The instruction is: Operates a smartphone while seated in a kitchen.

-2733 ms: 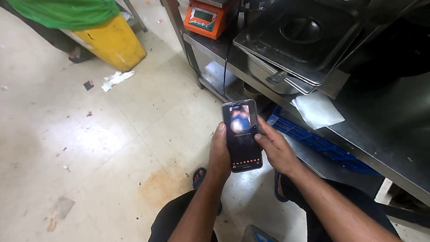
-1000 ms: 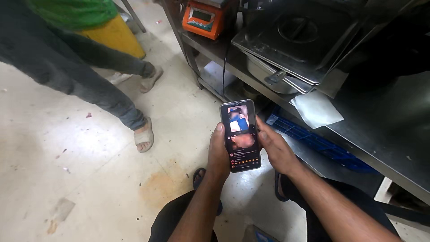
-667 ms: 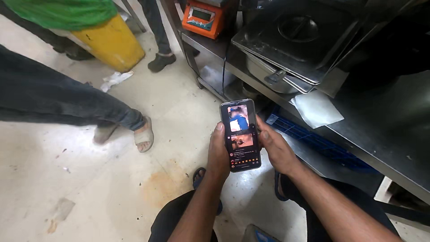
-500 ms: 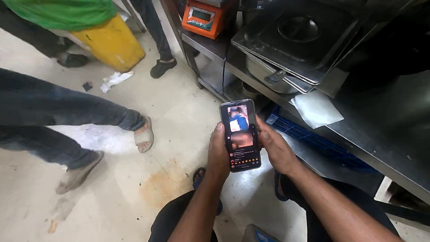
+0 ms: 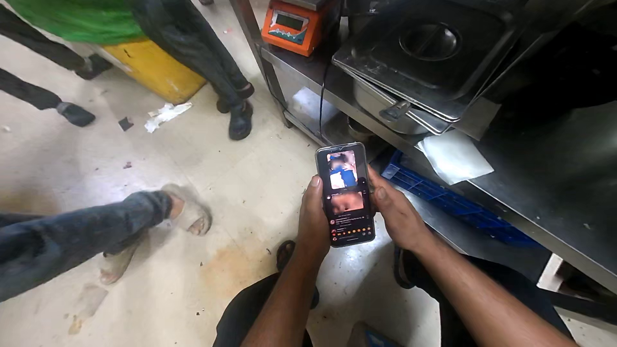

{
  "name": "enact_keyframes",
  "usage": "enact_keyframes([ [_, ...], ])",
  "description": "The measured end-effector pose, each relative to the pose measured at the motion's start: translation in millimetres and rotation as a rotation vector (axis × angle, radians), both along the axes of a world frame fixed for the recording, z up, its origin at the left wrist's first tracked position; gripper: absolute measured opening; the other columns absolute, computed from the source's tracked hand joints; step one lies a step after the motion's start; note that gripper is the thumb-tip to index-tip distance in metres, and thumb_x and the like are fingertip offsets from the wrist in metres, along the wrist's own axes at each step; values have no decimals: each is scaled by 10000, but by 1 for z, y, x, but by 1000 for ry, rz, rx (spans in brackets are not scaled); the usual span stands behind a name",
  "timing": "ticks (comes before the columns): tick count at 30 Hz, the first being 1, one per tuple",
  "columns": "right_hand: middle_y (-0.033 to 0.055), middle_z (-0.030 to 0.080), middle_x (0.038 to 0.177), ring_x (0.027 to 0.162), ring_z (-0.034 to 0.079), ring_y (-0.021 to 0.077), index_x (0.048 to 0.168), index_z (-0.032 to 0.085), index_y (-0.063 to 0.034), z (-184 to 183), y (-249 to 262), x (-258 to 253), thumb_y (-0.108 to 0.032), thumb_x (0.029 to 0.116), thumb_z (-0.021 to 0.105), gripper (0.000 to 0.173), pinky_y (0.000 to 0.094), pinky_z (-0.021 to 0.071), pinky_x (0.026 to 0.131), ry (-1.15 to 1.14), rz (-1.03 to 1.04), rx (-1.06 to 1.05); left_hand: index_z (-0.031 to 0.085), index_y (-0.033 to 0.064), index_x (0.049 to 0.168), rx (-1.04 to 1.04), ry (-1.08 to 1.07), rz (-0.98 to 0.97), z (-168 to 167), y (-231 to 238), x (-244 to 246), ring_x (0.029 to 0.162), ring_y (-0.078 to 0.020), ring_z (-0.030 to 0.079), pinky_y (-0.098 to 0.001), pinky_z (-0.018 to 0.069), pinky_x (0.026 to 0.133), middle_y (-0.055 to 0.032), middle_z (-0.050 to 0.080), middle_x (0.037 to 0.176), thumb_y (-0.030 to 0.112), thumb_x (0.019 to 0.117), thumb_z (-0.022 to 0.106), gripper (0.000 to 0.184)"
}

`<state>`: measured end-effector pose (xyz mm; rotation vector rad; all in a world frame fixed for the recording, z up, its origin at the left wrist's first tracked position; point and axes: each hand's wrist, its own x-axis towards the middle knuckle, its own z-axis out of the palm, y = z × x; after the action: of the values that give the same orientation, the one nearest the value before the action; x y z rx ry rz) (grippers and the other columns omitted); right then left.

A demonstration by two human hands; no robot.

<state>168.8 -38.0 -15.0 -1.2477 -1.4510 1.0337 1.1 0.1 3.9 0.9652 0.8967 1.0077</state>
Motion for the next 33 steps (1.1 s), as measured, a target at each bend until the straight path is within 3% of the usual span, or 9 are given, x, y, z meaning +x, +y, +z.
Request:
enact_keyframes([
  [3,8,673,1305,1074,678,46,1622,270,-115,-1,0,0,-623,1053,247,764,300,593,893,5,5,-5,558,241,1375,13,38,-34,-1,-3,-4,990,-112,699,-354,599,824,5,703,1167,654,1033,208,641],
  [7,16,668,1316,1099,673,61,1619,270,-103,-1,0,0,-606,1056,263,755,313,589,915,17,12,-21,577,218,1335,16,35,0,-1,-2,-2,960,-94,705,-323,608,806,21,715,1123,606,1054,197,612],
  [20,4,670,1316,1130,667,65,1621,278,-135,-2,1,-1,-669,1028,268,798,336,585,949,28,5,-32,557,241,1376,33,42,-45,-1,-1,-4,988,-118,700,-362,603,818,0,701,1174,661,1031,201,650],
  [33,5,686,1279,1075,686,65,1625,267,-140,-1,0,-1,-650,1039,263,777,319,597,906,32,14,-34,539,251,1399,46,45,-65,0,-2,-5,997,-120,701,-364,606,815,2,699,1188,685,1020,203,667],
])
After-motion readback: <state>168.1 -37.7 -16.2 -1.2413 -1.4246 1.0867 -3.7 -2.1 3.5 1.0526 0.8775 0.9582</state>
